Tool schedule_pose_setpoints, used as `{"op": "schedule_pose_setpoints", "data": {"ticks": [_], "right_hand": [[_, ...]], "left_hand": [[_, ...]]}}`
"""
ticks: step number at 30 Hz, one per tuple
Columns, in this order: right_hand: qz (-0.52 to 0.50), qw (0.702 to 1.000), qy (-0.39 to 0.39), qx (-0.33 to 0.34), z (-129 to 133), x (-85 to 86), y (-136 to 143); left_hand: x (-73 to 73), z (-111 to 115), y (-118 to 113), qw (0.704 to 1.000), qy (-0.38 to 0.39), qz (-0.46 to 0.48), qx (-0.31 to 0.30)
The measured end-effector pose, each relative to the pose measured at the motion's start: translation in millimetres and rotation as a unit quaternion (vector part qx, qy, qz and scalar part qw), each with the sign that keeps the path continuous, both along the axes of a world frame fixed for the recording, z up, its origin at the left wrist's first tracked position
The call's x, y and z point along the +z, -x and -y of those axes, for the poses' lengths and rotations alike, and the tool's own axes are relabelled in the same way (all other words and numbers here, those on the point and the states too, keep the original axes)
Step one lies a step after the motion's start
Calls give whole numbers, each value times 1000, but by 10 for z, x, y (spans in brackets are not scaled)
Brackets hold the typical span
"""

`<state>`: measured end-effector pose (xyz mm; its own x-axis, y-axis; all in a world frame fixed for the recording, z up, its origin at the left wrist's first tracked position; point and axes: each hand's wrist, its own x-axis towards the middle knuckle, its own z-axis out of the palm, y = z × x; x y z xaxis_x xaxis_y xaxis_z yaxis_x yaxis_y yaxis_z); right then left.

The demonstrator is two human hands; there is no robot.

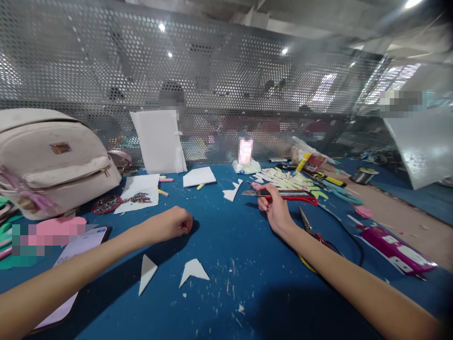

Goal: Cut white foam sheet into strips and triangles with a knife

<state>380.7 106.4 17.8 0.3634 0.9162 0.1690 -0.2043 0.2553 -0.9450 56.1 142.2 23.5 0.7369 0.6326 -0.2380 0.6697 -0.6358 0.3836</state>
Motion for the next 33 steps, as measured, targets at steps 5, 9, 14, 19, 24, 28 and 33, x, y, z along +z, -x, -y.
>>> {"op": "schedule_pose_setpoints", "data": {"ticks": [5,9,14,19,24,28,33], "right_hand": [[-2,1000,2,-2,-2,-7,-2],[0,1000,4,0,-1,-7,1],[9,1000,2,2,-4,-2,13],[29,1000,-2,5,-6,-16,6],[86,996,-16,14,-23,-50,-19],[188,979,-63,48,4,-34,-23],[375,907,-136,132,157,107,18]], "left_hand": [[116,-8,54,999,17,28,19],[173,147,99,997,7,64,35],[145,583,103,994,7,105,28],[180,774,124,992,25,121,15],[266,634,80,990,27,135,18],[278,503,-9,988,33,148,13],[239,509,-44,986,28,165,-7]]}}
